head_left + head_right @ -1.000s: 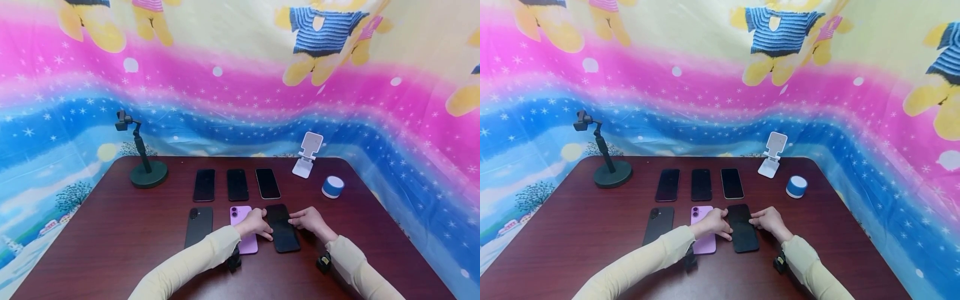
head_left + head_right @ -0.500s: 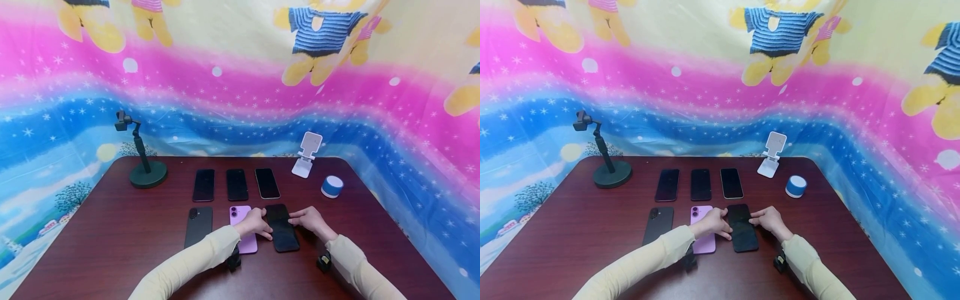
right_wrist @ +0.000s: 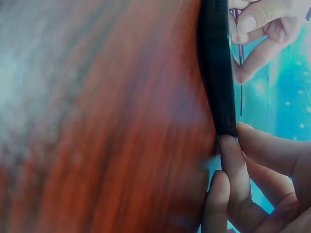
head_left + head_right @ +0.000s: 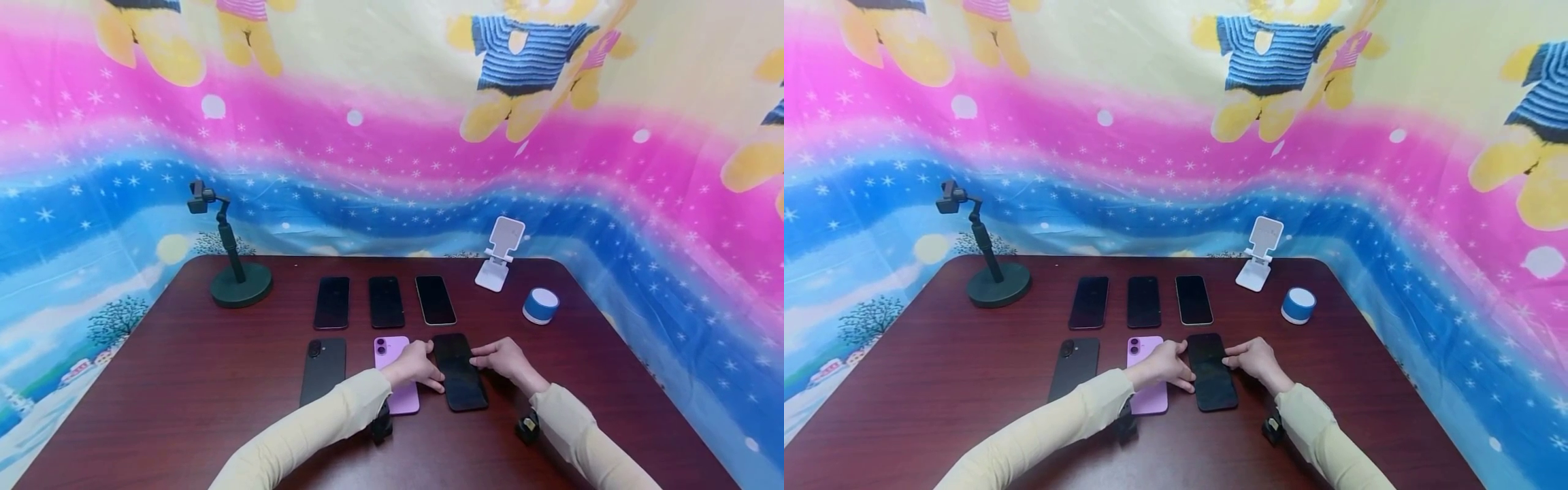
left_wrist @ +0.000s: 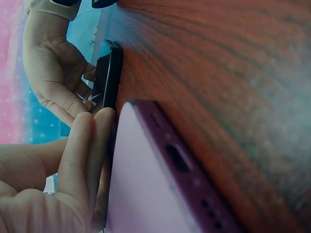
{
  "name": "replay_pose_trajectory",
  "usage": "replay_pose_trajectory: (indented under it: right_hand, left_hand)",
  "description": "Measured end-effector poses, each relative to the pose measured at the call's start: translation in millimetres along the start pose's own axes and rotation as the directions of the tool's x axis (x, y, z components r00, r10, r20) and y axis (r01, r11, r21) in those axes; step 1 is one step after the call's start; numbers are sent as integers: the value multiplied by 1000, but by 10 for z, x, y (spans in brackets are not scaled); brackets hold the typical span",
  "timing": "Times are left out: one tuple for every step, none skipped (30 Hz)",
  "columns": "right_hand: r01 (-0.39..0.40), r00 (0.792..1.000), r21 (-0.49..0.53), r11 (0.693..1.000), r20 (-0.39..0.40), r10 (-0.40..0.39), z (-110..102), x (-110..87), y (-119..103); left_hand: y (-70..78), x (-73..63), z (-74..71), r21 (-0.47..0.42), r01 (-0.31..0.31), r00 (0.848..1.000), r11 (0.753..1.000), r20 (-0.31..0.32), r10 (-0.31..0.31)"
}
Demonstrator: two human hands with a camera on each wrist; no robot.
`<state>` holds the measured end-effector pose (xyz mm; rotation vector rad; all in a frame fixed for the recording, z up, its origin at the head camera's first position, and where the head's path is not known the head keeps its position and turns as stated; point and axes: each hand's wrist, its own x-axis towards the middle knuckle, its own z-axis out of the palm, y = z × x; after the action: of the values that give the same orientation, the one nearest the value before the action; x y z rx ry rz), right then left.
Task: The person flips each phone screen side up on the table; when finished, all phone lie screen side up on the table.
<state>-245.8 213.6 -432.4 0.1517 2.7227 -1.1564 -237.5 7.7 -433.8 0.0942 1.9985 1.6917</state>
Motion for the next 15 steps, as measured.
replay_pose_trajectory:
  right_hand:
    - [0, 1000, -2, 1000, -1, 0, -1, -3, -2]
    - [-2, 1000, -4, 1000, 0, 2, -1, -7, -3]
    - [-2, 1000, -8, 1000, 0, 2, -1, -8, -3]
    - [-4, 1000, -10, 1000, 1, 4, -3, -13, -5]
    - [-3, 1000, -12, 1000, 2, 3, -5, -18, -7]
    - [-3, 1000, -13, 1000, 2, 3, -5, -21, -6]
    - [-3, 1000, -14, 1000, 2, 3, -6, -24, -6]
    - [-3, 1000, -13, 1000, 2, 3, -5, -25, -5]
    - [2, 1000, -13, 1000, 1, -2, -5, -28, -7]
    - [4, 1000, -14, 1000, 0, -4, -4, -30, -7]
    - [9, 1000, -15, 1000, 0, -9, -3, -30, -7]
    - [8, 1000, -13, 1000, -2, -8, -1, -30, -8]
    - [12, 1000, -15, 1000, -2, -12, 1, -28, -9]
    - [16, 1000, -15, 1000, -1, -16, 1, -26, -11]
    - [25, 1000, -17, 1000, 4, -25, -2, -24, -14]
  left_hand:
    - [-2, 0, 0, -3, 0, 1000, 1000, 0, 0]
    - [-4, 1, 1, -7, 0, 1000, 1000, 0, 0]
    - [-6, 1, 1, -13, -1, 1000, 1000, 0, 1]
    - [-9, 3, 1, -17, -3, 1000, 1000, 0, 3]
    - [-12, 3, 2, -20, -4, 1000, 1000, 1, 4]
    - [-14, 3, 3, -21, -5, 1000, 1000, 2, 5]
    - [-18, 3, 3, -23, -6, 1000, 1000, 4, 6]
    - [-23, 3, 4, -25, -6, 1000, 1000, 5, 6]
    - [-26, 0, 4, -23, -7, 1000, 1000, 7, 8]
    - [-32, 0, 3, -22, -8, 1000, 1000, 8, 8]
    - [-35, -1, 3, -21, -8, 1000, 1000, 9, 9]
    - [-38, -1, 2, -20, -8, 1000, 1000, 9, 8]
    - [-41, 0, 1, -23, -9, 1000, 1000, 10, 9]
    - [-41, 3, -1, -24, -7, 1000, 1000, 9, 8]
    - [-40, 5, -4, -26, -7, 1000, 1000, 9, 8]
